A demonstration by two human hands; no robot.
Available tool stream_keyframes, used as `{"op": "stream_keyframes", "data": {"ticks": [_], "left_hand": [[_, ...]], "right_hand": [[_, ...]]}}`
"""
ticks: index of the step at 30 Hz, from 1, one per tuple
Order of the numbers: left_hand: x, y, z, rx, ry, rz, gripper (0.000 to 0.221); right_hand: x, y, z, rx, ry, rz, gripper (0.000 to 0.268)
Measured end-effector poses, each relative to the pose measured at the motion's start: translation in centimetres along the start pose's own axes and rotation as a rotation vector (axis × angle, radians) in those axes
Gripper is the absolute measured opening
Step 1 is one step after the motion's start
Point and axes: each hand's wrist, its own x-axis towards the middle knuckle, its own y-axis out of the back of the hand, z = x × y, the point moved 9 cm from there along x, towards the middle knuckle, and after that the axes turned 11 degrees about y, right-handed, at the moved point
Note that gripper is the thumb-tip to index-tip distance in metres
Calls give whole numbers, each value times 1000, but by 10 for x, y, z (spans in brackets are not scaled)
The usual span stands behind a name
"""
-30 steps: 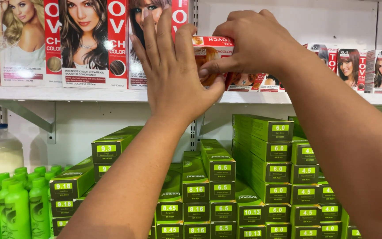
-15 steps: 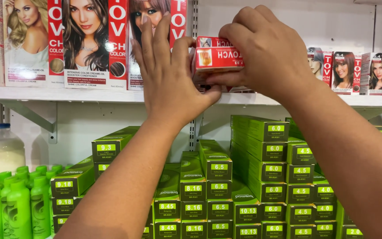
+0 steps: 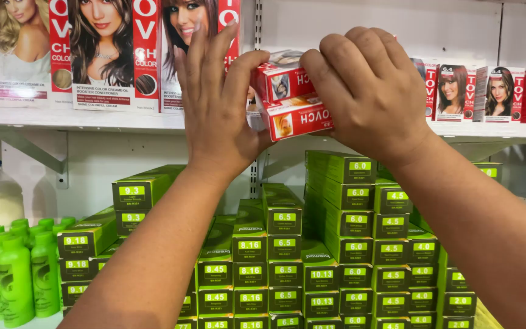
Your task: The person wipes a white shelf with a cloth and then arranges multiple boxes of hair dye. They take boxes from the upper shelf and place them on the lower shelf, organizing them into neat rows.
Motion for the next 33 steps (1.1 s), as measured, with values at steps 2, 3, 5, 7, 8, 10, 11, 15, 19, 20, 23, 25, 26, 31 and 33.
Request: {"op": "stream_keyframes", "data": {"ticks": [2, 3, 5, 7, 8, 10, 11, 15, 19, 20, 23, 25, 26, 31, 33], "left_hand": [[-5, 3, 6, -24, -12, 26, 83], [-6, 5, 10, -48, -26, 54, 79], [-9, 8, 19, -68, -40, 50, 82], [-12, 7, 23, -86, -53, 46, 85], [-13, 5, 24, -130, -70, 35, 82], [-15, 0, 27, -174, -87, 18, 79], [-13, -1, 30, -192, -98, 20, 79], [-9, -9, 30, -180, -76, 23, 75], [-7, -13, 28, -163, -52, -22, 74], [-7, -11, 29, -187, -57, -19, 77], [-10, -6, 34, -186, -76, -14, 81], [-13, -5, 43, -162, -96, -7, 82], [-15, -2, 51, -149, -125, 23, 83], [-23, -5, 87, -217, -107, 32, 85], [-27, -10, 104, -299, -120, 20, 80]], "right_hand": [[3, 12, -3, -44, 26, -5, 28], [5, 18, -4, -89, 53, -7, 28], [7, 30, -7, -122, 77, -3, 26], [6, 37, -9, -153, 102, 3, 25], [4, 37, -7, -144, 95, -1, 25], [-1, 36, -7, -131, 86, -7, 24], [-3, 34, -4, -118, 67, -10, 26], [-25, 15, -1, -80, 14, -10, 30], [-32, 13, 0, -61, -13, -12, 30], [-33, 15, 0, -67, -14, -12, 30], [-25, 32, 1, -80, -9, -12, 29], [-20, 46, 3, -92, -2, -11, 29], [-20, 54, 4, -113, 14, -3, 28], [-41, 86, 15, -142, 56, -17, 26], [-54, 98, 19, -143, 70, -25, 26]]}}
